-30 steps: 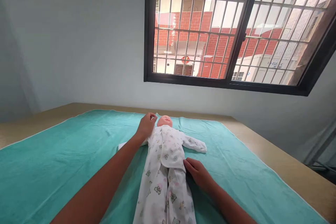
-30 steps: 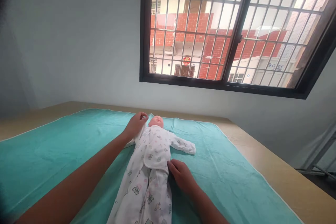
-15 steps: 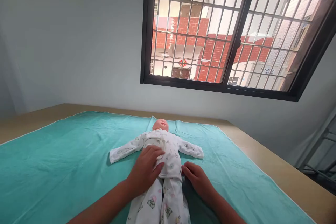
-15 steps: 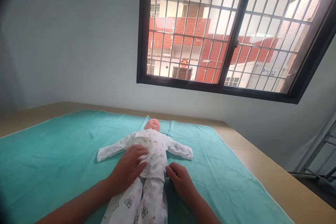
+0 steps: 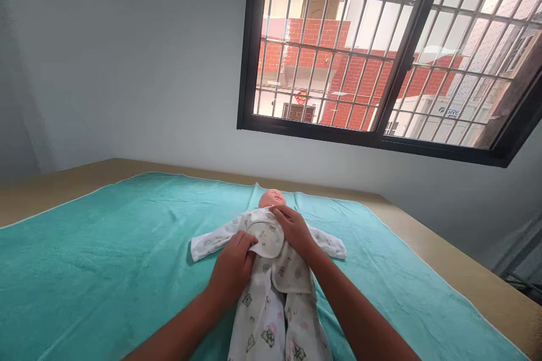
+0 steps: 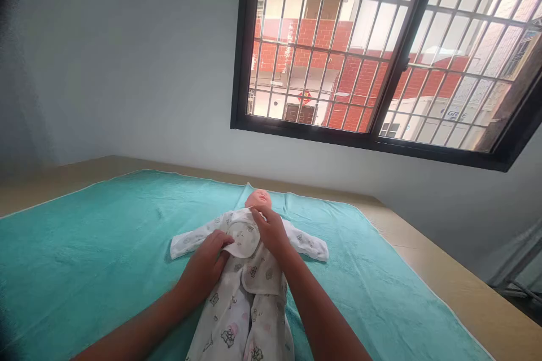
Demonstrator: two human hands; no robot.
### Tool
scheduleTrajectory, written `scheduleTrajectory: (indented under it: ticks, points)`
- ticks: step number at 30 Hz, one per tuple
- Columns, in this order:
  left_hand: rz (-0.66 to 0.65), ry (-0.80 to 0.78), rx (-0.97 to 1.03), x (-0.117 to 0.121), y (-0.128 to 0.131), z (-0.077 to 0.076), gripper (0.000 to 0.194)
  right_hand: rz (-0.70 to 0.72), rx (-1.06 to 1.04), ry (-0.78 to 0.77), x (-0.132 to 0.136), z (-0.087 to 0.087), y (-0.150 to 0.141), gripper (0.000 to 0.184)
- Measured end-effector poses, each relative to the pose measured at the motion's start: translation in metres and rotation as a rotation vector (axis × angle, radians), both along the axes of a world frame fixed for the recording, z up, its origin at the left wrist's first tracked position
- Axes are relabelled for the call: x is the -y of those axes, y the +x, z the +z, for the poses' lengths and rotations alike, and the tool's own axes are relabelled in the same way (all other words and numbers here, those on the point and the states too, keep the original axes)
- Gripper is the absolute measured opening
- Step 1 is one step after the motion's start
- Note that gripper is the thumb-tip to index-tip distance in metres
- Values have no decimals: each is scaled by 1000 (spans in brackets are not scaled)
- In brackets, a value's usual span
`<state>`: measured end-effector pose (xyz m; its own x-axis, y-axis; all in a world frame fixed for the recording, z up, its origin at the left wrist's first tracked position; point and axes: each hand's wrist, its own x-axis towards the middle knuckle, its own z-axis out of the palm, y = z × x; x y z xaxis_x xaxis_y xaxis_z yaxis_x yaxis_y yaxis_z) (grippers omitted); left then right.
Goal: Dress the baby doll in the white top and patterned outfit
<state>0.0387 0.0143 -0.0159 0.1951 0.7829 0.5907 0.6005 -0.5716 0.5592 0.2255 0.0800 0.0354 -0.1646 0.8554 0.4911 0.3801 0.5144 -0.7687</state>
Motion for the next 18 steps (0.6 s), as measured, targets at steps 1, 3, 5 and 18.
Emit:
scheduleTrajectory:
  ticks: [1, 3, 5, 18]
  points:
    - [-21, -34, 18, -1, -2, -1, 21, 2, 14, -21, -6, -1, -6, 36]
    - [-77, -76, 49, -2, -5, -3, 21, -9, 35, -48, -15, -5, -12, 41]
    - [-132, -87, 64, -1, -8, -4, 20, -4, 28, -50, -19, -12, -10, 42]
    - [-120, -58, 116, 24, -11, -3, 20, 7, -35, -55, -21, -21, 0, 42]
